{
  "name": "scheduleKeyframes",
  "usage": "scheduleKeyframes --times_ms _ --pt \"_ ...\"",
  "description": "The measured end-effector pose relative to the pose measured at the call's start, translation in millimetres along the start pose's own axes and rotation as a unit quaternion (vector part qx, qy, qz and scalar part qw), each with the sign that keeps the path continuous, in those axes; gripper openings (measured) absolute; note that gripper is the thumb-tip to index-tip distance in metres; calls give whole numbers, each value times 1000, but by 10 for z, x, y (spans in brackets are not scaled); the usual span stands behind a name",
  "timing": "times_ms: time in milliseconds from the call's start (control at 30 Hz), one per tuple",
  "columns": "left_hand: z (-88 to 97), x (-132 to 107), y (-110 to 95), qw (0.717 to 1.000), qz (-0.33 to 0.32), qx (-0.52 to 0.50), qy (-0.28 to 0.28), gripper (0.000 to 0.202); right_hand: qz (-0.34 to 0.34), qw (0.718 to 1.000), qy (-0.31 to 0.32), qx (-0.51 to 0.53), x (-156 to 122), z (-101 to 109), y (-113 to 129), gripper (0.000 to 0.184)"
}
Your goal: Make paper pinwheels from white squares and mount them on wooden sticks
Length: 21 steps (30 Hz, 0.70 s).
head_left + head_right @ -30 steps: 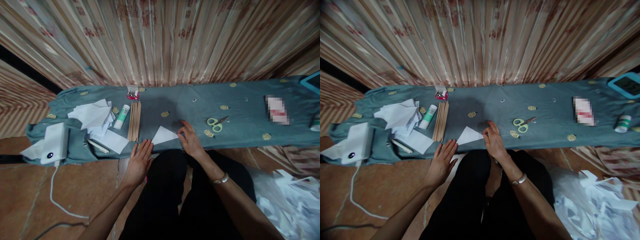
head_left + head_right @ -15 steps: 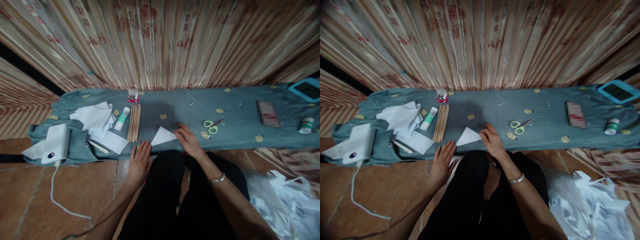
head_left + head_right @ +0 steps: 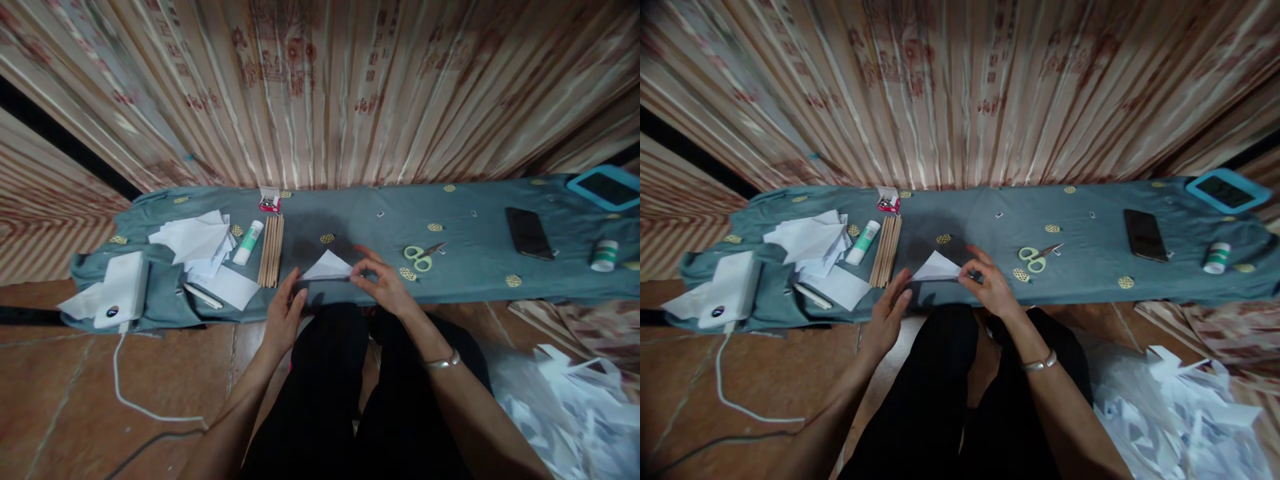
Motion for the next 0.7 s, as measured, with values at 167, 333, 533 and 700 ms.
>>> scheduleKeyframes --times_ms 167,333,533,700 --pt "-133 192 -157 960 150 -224 81 70 26 1000 6 -3 -47 114 147 10" --pt "-183 191 -208 950 172 -233 114 53 35 999 5 -7 -85 182 176 10" --pt "-274 155 -173 917 229 -299 133 47 33 999 5 2 -123 191 203 9" --pt "-305 167 -150 925 228 -278 123 42 26 999 26 1 -130 255 179 10"
Point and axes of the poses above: each hand's wrist, its own x-axis towards the middle knuckle, its own z-axis out of the back of the hand, y = z × x, the point moved 4 cm from there along x, towards the middle knuckle, and after that the axes turned 11 degrees about x, right-handed, at the moved point
